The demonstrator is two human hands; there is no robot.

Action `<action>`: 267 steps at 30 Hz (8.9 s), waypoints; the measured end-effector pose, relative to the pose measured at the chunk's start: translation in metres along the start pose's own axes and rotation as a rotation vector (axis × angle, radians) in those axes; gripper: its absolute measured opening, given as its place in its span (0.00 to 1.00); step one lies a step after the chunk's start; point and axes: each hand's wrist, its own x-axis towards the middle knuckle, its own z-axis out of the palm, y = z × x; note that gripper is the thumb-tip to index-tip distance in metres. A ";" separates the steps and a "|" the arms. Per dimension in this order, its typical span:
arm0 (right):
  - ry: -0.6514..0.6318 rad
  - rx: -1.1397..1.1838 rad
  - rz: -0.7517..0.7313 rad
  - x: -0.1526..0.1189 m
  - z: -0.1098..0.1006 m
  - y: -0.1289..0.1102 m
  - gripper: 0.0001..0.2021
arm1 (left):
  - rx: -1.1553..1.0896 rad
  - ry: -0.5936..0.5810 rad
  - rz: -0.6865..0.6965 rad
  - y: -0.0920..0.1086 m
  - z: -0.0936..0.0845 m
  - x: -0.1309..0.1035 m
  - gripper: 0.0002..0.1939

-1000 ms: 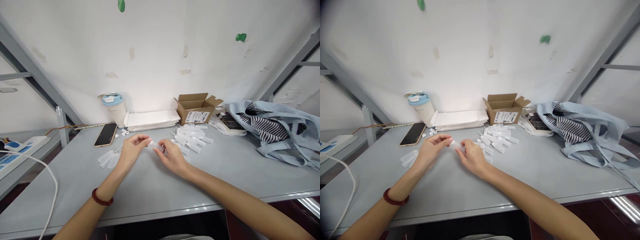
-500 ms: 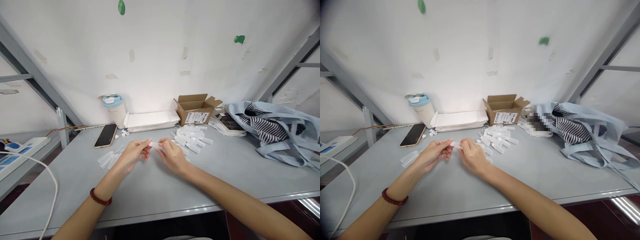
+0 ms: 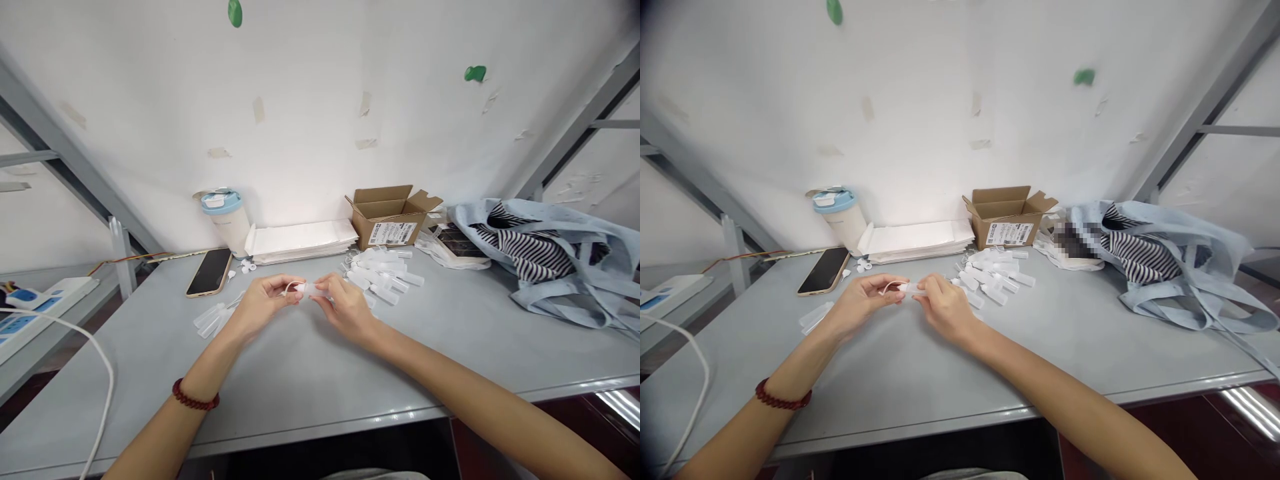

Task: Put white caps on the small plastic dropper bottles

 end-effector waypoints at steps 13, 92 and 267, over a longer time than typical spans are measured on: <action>0.021 0.061 0.058 -0.001 -0.002 -0.004 0.03 | -0.130 0.069 -0.063 0.001 0.002 0.000 0.16; -0.244 0.781 0.702 0.018 -0.018 -0.017 0.14 | 0.383 0.057 0.170 -0.001 0.016 -0.005 0.16; -0.371 1.394 1.247 0.009 -0.026 -0.017 0.15 | 0.230 -0.093 0.032 0.003 0.012 -0.002 0.14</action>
